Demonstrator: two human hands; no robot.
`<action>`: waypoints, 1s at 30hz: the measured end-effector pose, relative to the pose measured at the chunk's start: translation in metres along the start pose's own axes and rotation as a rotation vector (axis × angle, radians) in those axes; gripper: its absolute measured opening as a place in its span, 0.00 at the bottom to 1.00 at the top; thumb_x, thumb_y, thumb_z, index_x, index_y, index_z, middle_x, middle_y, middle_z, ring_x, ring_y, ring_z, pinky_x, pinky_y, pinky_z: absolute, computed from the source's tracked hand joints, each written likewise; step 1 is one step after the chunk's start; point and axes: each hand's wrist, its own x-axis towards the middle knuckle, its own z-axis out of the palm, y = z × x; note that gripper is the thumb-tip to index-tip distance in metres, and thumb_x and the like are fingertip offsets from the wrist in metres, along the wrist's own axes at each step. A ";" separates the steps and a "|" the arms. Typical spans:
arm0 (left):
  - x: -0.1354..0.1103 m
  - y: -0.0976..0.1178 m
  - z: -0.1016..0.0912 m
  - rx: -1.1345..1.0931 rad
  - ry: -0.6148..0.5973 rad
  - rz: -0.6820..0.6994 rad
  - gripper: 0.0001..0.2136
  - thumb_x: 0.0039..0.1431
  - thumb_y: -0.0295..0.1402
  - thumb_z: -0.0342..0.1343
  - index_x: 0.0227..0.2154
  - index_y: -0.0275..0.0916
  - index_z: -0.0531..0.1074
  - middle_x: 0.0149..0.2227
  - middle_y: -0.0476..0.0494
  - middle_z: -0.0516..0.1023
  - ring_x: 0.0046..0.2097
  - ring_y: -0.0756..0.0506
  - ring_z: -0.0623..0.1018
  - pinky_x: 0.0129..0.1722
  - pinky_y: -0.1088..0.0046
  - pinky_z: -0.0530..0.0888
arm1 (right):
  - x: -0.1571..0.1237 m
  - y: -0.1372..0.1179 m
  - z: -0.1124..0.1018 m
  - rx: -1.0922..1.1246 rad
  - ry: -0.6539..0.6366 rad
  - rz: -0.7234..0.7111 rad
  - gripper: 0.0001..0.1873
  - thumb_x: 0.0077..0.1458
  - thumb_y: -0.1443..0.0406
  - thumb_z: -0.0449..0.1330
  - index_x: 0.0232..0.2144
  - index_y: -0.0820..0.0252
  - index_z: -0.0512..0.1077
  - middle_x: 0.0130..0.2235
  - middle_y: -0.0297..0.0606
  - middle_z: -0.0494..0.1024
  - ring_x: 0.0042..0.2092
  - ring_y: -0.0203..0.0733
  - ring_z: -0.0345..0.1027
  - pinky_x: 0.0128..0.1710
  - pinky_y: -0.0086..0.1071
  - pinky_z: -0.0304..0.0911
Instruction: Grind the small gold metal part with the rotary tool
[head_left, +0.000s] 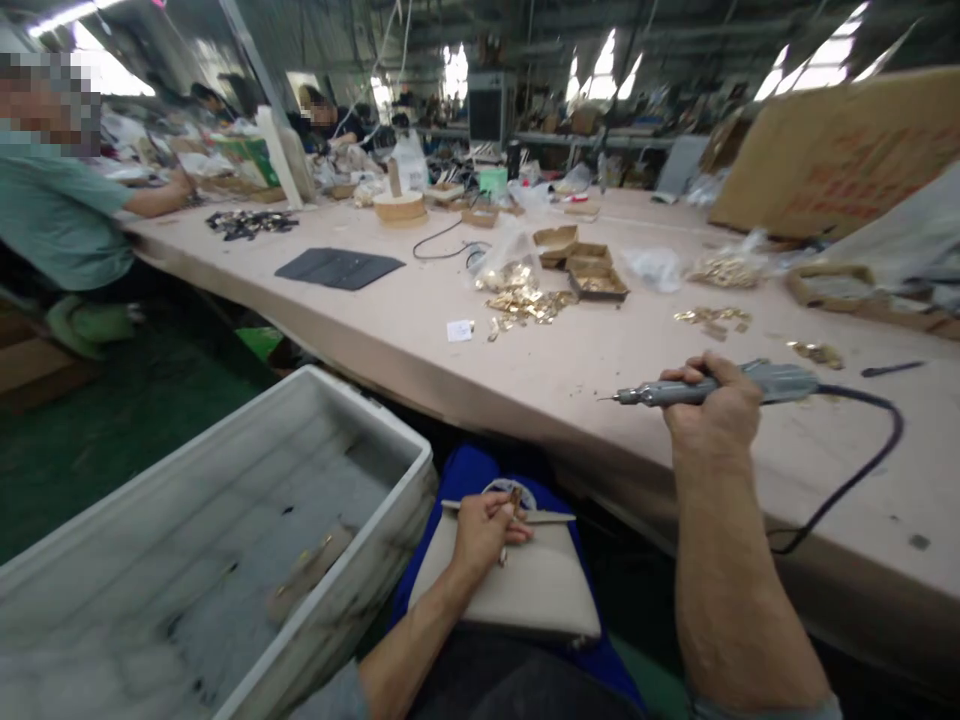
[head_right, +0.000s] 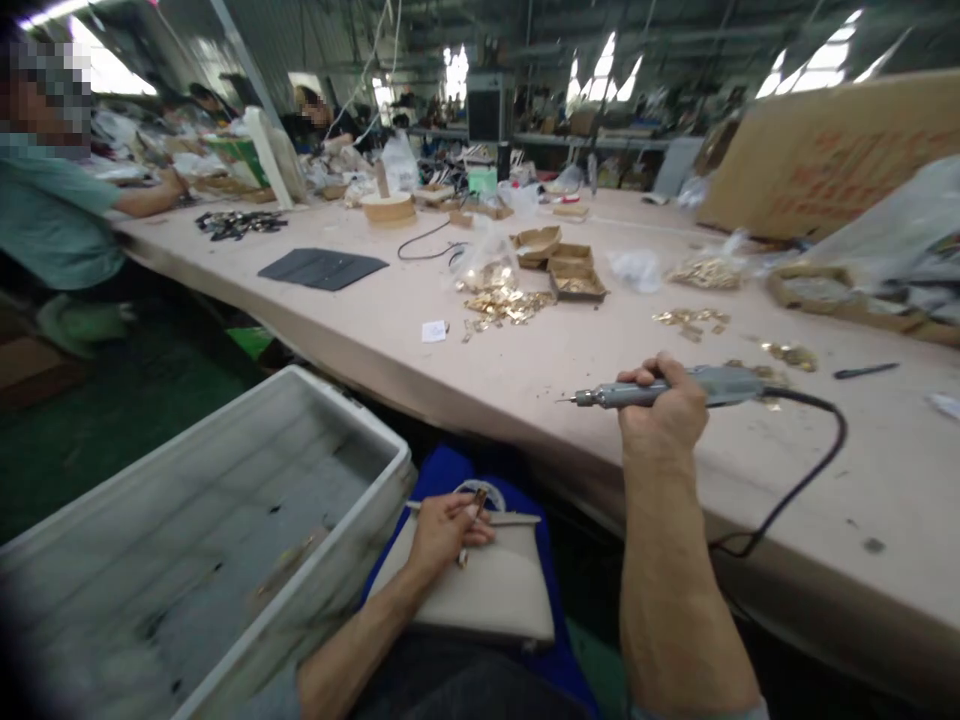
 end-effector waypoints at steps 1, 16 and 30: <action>0.000 0.000 0.000 -0.018 -0.002 -0.007 0.16 0.55 0.37 0.62 0.39 0.27 0.79 0.35 0.31 0.83 0.31 0.40 0.85 0.26 0.77 0.81 | -0.020 0.005 -0.003 -0.011 -0.021 0.011 0.09 0.57 0.77 0.55 0.29 0.61 0.64 0.29 0.29 0.64 0.22 0.28 0.55 0.25 0.26 0.67; -0.009 0.005 -0.006 -0.104 -0.046 -0.049 0.13 0.65 0.20 0.51 0.47 0.23 0.77 0.39 0.29 0.83 0.34 0.41 0.86 0.30 0.78 0.83 | -0.155 0.109 -0.067 -0.258 -0.059 0.013 0.21 0.40 0.66 0.76 0.25 0.60 0.65 0.24 0.29 0.69 0.22 0.32 0.60 0.26 0.31 0.70; -0.010 0.008 -0.006 -0.135 -0.059 -0.045 0.15 0.56 0.21 0.53 0.42 0.24 0.81 0.38 0.30 0.83 0.34 0.41 0.86 0.31 0.79 0.83 | -0.158 0.117 -0.069 -0.257 -0.088 -0.009 0.19 0.43 0.65 0.75 0.26 0.60 0.65 0.25 0.28 0.69 0.22 0.32 0.60 0.26 0.31 0.69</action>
